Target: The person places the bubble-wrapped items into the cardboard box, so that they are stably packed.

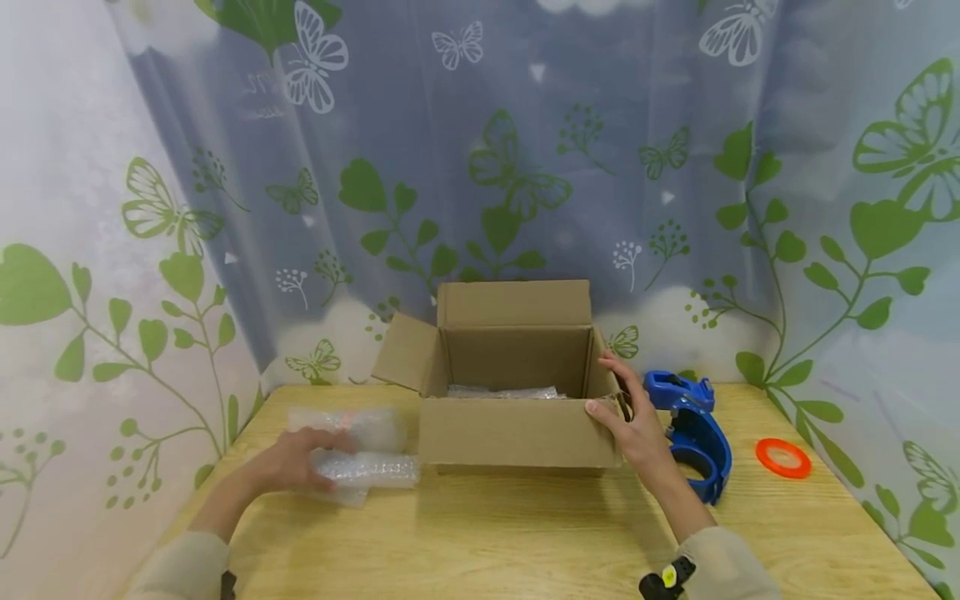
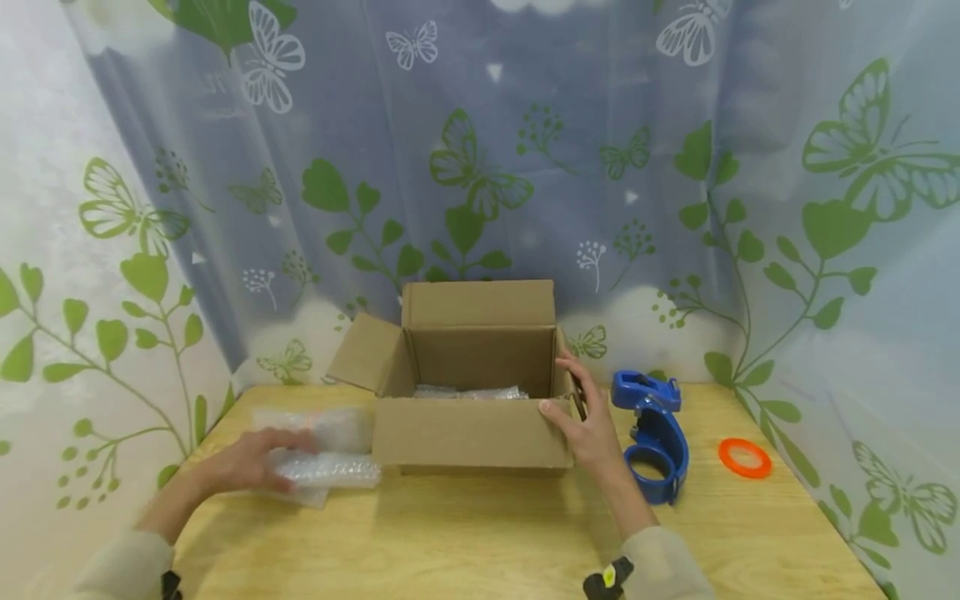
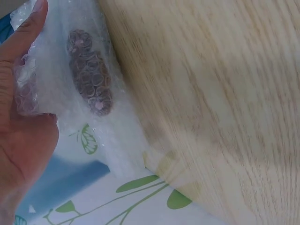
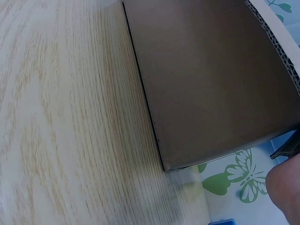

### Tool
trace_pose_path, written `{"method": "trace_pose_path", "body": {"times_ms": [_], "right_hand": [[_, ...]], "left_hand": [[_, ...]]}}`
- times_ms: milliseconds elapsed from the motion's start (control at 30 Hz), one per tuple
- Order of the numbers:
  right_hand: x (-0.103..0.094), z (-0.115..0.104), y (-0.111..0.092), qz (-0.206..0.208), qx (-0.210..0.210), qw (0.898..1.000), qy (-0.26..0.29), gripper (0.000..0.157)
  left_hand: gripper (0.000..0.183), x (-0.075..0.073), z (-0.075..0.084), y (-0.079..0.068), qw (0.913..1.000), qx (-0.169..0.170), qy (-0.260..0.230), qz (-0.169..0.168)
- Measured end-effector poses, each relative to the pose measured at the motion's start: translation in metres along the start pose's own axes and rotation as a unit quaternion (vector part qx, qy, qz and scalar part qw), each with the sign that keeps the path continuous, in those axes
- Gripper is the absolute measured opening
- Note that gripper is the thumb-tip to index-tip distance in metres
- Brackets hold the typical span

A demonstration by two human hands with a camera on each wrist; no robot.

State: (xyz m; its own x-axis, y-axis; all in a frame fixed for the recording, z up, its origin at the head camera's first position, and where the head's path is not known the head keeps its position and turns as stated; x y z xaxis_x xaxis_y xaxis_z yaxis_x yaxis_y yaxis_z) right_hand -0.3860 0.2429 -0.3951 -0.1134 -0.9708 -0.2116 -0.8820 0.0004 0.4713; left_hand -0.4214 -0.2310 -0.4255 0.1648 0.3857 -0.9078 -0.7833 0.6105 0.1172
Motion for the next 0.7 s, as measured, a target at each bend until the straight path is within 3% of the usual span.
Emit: {"method": "trace_pose_path", "body": {"times_ms": [100, 267, 500, 700], "right_hand": [[0.000, -0.001, 0.000, 0.001, 0.000, 1.000, 0.002, 0.065], [0.000, -0.003, -0.001, 0.004, 0.000, 1.000, 0.001, 0.065], [-0.001, -0.001, -0.001, 0.004, 0.000, 1.000, -0.003, 0.065], [-0.002, -0.001, 0.000, 0.002, -0.003, 1.000, -0.005, 0.065]], "left_hand": [[0.061, 0.001, 0.002, -0.001, 0.9998, 0.015, 0.012, 0.006], [0.063, 0.004, 0.006, -0.005, 0.9993, 0.031, -0.020, 0.004], [0.063, 0.005, 0.009, -0.007, 0.9995, 0.022, -0.022, 0.002], [0.060, -0.003, 0.013, -0.009, 0.9995, 0.021, -0.003, 0.024]]}}
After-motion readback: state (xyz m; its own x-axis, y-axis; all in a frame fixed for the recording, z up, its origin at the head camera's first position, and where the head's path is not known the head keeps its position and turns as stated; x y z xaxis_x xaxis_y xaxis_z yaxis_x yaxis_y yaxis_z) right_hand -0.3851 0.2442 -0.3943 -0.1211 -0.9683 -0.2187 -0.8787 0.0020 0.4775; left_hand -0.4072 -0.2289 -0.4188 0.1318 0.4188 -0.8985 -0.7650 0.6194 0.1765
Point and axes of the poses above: each hand's wrist, its own y-axis towards the middle knuckle, its own x-axis out of the palm, z = x × y, the point moved 10 cm from there along y, towards the middle knuckle, and after that the axes turned 1 degree about -y, right-handed, at the moved point
